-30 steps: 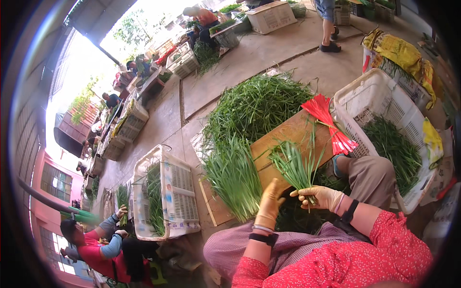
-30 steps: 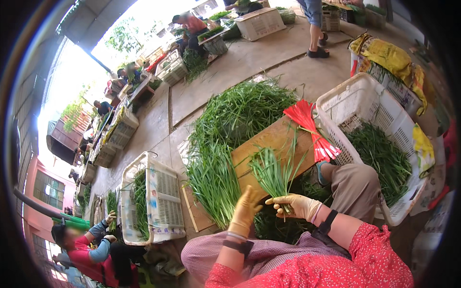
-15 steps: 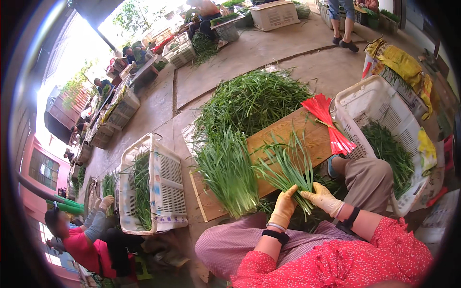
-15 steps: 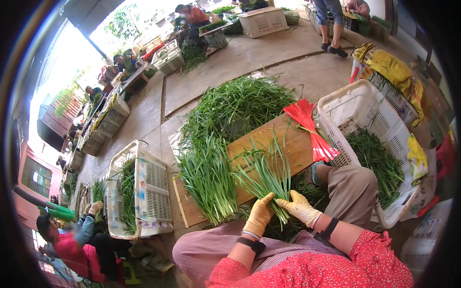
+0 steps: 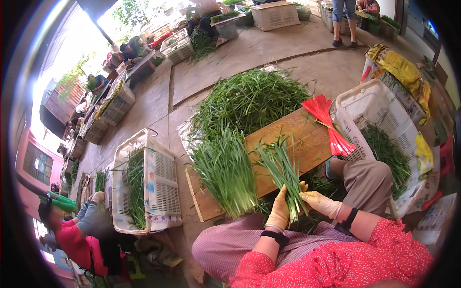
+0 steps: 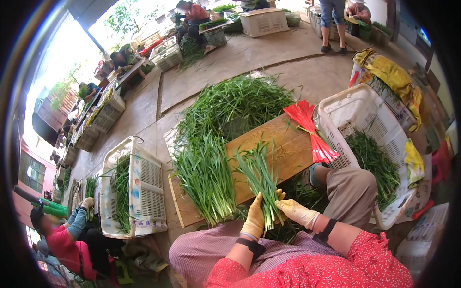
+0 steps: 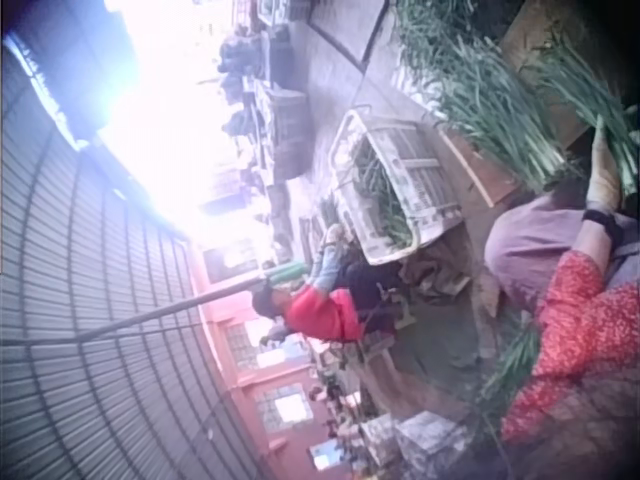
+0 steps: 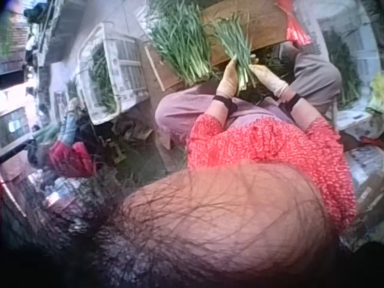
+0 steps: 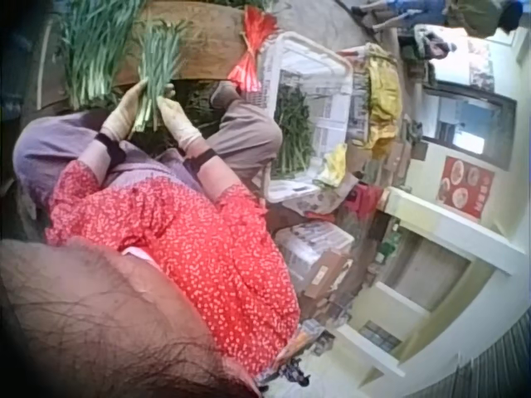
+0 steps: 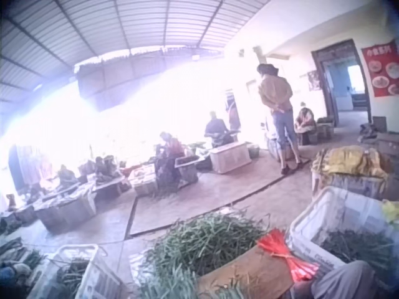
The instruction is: The person gathers green leafy vegetables, aligns them into bundles, and ties them with red rubber bands. Bundles are placed into a white plastic basket. The person repeats this process continuously.
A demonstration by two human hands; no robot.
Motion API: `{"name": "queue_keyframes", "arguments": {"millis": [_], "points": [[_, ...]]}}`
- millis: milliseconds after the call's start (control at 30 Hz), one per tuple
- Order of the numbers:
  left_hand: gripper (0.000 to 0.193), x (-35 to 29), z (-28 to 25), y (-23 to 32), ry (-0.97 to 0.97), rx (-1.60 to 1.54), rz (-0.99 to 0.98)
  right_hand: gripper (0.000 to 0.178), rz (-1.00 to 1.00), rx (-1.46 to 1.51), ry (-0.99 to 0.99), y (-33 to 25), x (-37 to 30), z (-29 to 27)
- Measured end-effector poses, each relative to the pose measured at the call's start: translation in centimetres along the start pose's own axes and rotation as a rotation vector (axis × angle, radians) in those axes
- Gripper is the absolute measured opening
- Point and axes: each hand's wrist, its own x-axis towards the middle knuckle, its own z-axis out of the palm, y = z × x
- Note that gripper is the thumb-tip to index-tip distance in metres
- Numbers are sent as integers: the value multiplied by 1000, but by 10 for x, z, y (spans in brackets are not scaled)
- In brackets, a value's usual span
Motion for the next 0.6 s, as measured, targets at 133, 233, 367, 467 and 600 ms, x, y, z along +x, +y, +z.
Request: {"name": "queue_keyframes", "arguments": {"millis": [133, 233, 367, 467, 600], "points": [[50, 6, -25, 4, 103, 99, 89, 41, -240, -668, 340, -8, -9, -4], [51, 3, -32, 11, 177, 210, 182, 39, -358, -888, 506, -40, -21, 14], [51, 9, -42, 5, 127, 237, 165, 32, -310, -970, 407, -45, -16, 18], [43, 10, -48, 3, 192, 226, 193, 24, -237, -1003, 395, -34, -9, 15], [33, 13, -56, 9, 231, 234, 287, 18, -449, -791, 412, -30, -14, 15]]}}
